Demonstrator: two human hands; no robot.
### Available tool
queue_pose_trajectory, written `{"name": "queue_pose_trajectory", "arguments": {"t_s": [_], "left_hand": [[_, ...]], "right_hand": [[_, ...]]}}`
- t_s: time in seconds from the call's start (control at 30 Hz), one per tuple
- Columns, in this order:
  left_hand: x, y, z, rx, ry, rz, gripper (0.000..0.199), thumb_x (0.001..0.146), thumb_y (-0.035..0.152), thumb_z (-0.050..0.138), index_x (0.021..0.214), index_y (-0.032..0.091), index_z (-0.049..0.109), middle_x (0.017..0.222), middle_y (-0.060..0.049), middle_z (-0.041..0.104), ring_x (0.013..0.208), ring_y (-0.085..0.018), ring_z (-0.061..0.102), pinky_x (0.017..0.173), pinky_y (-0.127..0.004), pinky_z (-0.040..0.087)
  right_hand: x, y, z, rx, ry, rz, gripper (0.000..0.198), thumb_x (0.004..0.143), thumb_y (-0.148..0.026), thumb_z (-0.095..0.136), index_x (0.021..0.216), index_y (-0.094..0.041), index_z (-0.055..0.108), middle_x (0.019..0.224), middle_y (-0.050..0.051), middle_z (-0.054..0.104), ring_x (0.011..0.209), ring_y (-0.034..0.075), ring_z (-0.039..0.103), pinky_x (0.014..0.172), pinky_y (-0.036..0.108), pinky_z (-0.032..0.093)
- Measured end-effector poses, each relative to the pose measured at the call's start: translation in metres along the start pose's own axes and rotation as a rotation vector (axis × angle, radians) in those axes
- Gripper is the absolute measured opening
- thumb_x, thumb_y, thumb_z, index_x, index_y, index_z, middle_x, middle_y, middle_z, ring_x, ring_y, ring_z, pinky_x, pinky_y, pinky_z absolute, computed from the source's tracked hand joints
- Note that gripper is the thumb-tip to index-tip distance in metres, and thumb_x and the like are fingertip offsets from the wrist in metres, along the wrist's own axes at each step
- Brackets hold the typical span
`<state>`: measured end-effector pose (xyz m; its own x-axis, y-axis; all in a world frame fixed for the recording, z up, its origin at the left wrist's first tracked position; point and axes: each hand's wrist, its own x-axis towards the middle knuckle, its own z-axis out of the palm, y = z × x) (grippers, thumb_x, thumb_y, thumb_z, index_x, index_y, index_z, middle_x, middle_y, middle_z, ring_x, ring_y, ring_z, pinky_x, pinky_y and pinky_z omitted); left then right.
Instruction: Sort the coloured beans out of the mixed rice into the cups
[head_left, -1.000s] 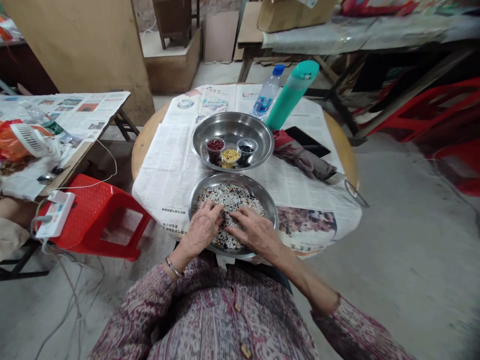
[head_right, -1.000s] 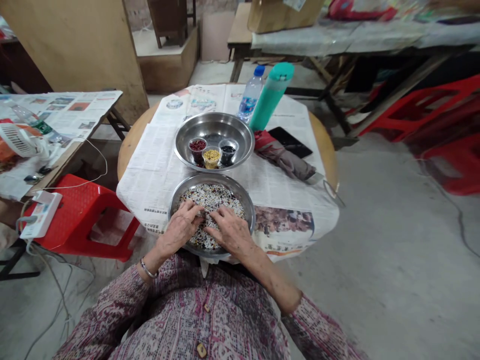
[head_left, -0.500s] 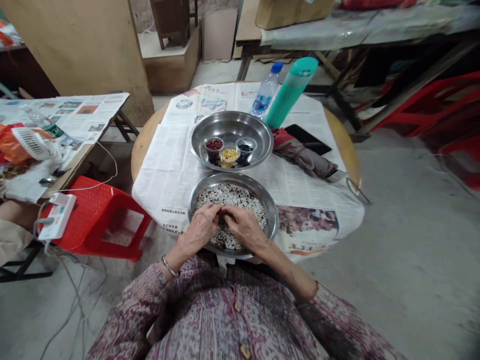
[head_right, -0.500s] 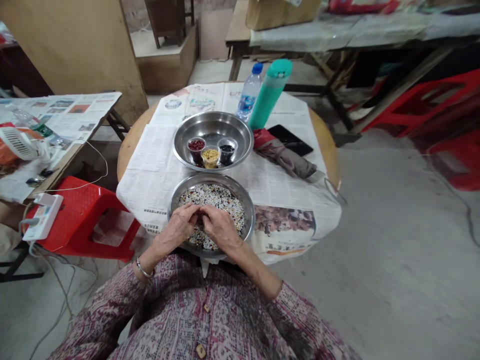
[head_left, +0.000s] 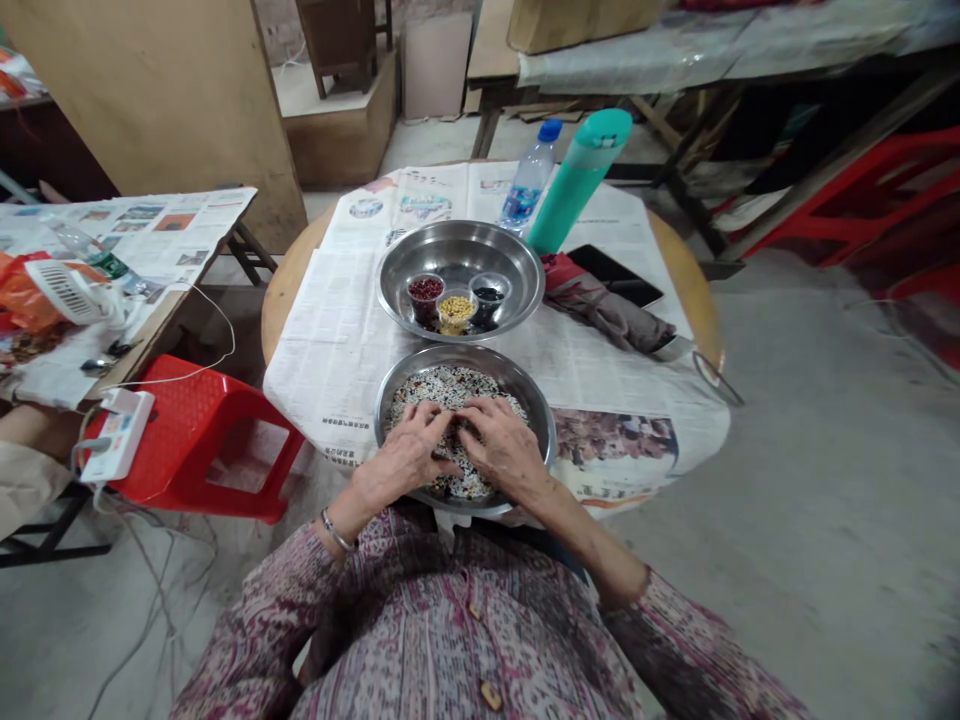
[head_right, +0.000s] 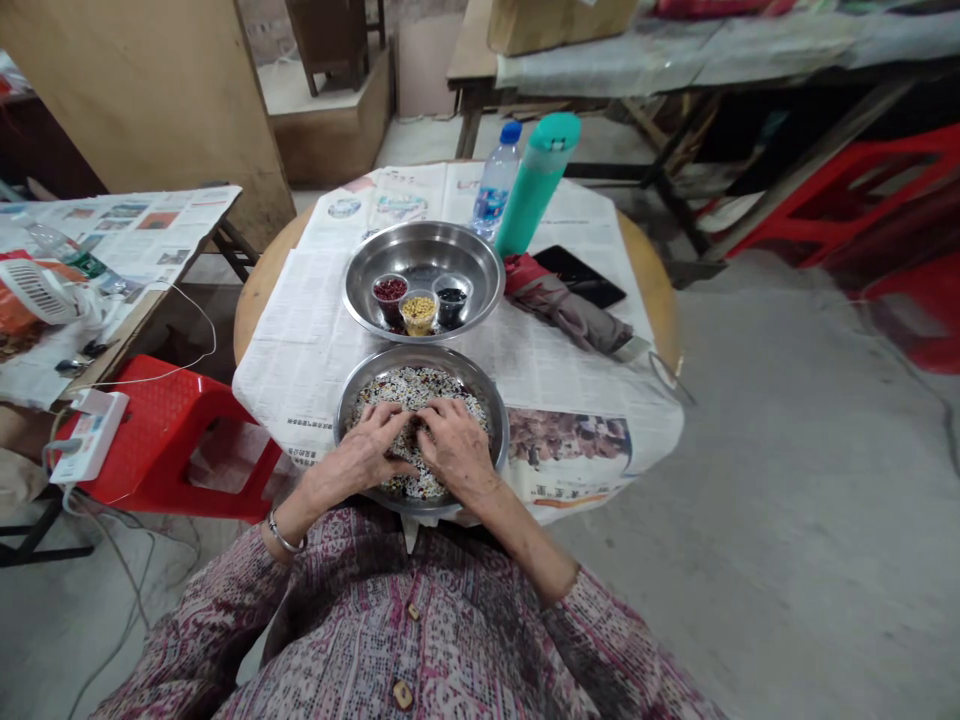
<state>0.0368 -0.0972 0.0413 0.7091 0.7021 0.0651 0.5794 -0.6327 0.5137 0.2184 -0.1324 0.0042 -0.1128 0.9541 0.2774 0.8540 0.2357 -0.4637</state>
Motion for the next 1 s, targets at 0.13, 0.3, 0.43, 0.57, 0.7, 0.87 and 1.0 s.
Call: {"name": "queue_pose_trajectory", "arguments": {"t_s": [0.13, 0.3, 0.43, 0.57, 0.7, 0.87, 1.0], "left_hand": [[0.001, 0.004, 0.005, 0.044, -0.07, 0.009, 0.034, 0.088, 0.019, 0.07, 0.119, 0.021, 0.059, 0.116, -0.007, 0.054, 0.113, -0.025, 0.054, 0.103, -0.047, 0.052], [0.01, 0.0, 0.01, 0.036, -0.091, -0.04, 0.025, 0.092, 0.002, 0.046, 0.097, 0.017, 0.065, 0.097, -0.007, 0.061, 0.098, -0.021, 0.061, 0.095, -0.038, 0.055], [0.014, -0.009, 0.003, 0.103, 0.011, -0.054, 0.039, 0.088, -0.003, 0.043, 0.113, 0.018, 0.064, 0.103, -0.007, 0.066, 0.104, -0.022, 0.061, 0.104, -0.041, 0.051], [0.01, -0.014, -0.003, 0.197, 0.08, -0.085, 0.029, 0.094, 0.007, 0.05, 0.118, 0.019, 0.061, 0.121, -0.01, 0.062, 0.116, -0.024, 0.056, 0.109, -0.047, 0.047], [-0.003, -0.009, -0.005, 0.255, 0.06, -0.06, 0.044, 0.088, 0.035, 0.074, 0.125, 0.019, 0.055, 0.136, -0.014, 0.05, 0.124, -0.032, 0.047, 0.102, -0.051, 0.049], [-0.013, 0.002, -0.007, 0.334, 0.007, -0.049, 0.06, 0.078, 0.047, 0.082, 0.122, 0.019, 0.052, 0.131, -0.014, 0.051, 0.121, -0.033, 0.047, 0.1, -0.049, 0.049], [-0.015, 0.003, -0.007, 0.356, 0.001, -0.08, 0.056, 0.081, 0.038, 0.081, 0.123, 0.018, 0.051, 0.129, -0.014, 0.051, 0.119, -0.033, 0.047, 0.098, -0.048, 0.05]], "right_hand": [[-0.003, 0.006, 0.001, 0.027, -0.003, -0.001, 0.031, 0.09, -0.012, 0.049, 0.114, -0.02, 0.069, 0.114, 0.012, 0.067, 0.113, 0.029, 0.057, 0.101, 0.049, 0.05], [-0.005, 0.008, -0.005, 0.044, 0.03, -0.003, 0.033, 0.091, -0.01, 0.045, 0.114, -0.018, 0.068, 0.113, 0.013, 0.067, 0.113, 0.028, 0.059, 0.104, 0.048, 0.049], [-0.006, 0.008, -0.011, -0.036, 0.045, 0.011, 0.03, 0.092, -0.014, 0.049, 0.115, -0.017, 0.068, 0.119, 0.015, 0.066, 0.118, 0.031, 0.055, 0.102, 0.05, 0.05], [-0.009, 0.008, -0.012, -0.169, 0.026, 0.029, 0.029, 0.094, -0.024, 0.055, 0.119, -0.017, 0.066, 0.128, 0.017, 0.064, 0.119, 0.034, 0.053, 0.097, 0.051, 0.051], [-0.014, 0.005, -0.013, -0.219, 0.007, 0.005, 0.031, 0.094, -0.04, 0.059, 0.118, -0.021, 0.065, 0.125, 0.015, 0.065, 0.115, 0.033, 0.055, 0.093, 0.048, 0.051], [-0.019, 0.001, -0.018, -0.179, -0.047, 0.003, 0.041, 0.093, -0.049, 0.06, 0.12, -0.018, 0.064, 0.124, 0.016, 0.065, 0.115, 0.034, 0.056, 0.092, 0.048, 0.052], [-0.023, 0.001, -0.02, -0.191, -0.081, -0.001, 0.045, 0.089, -0.046, 0.067, 0.124, -0.019, 0.062, 0.128, 0.018, 0.063, 0.118, 0.036, 0.055, 0.093, 0.05, 0.052]]}}
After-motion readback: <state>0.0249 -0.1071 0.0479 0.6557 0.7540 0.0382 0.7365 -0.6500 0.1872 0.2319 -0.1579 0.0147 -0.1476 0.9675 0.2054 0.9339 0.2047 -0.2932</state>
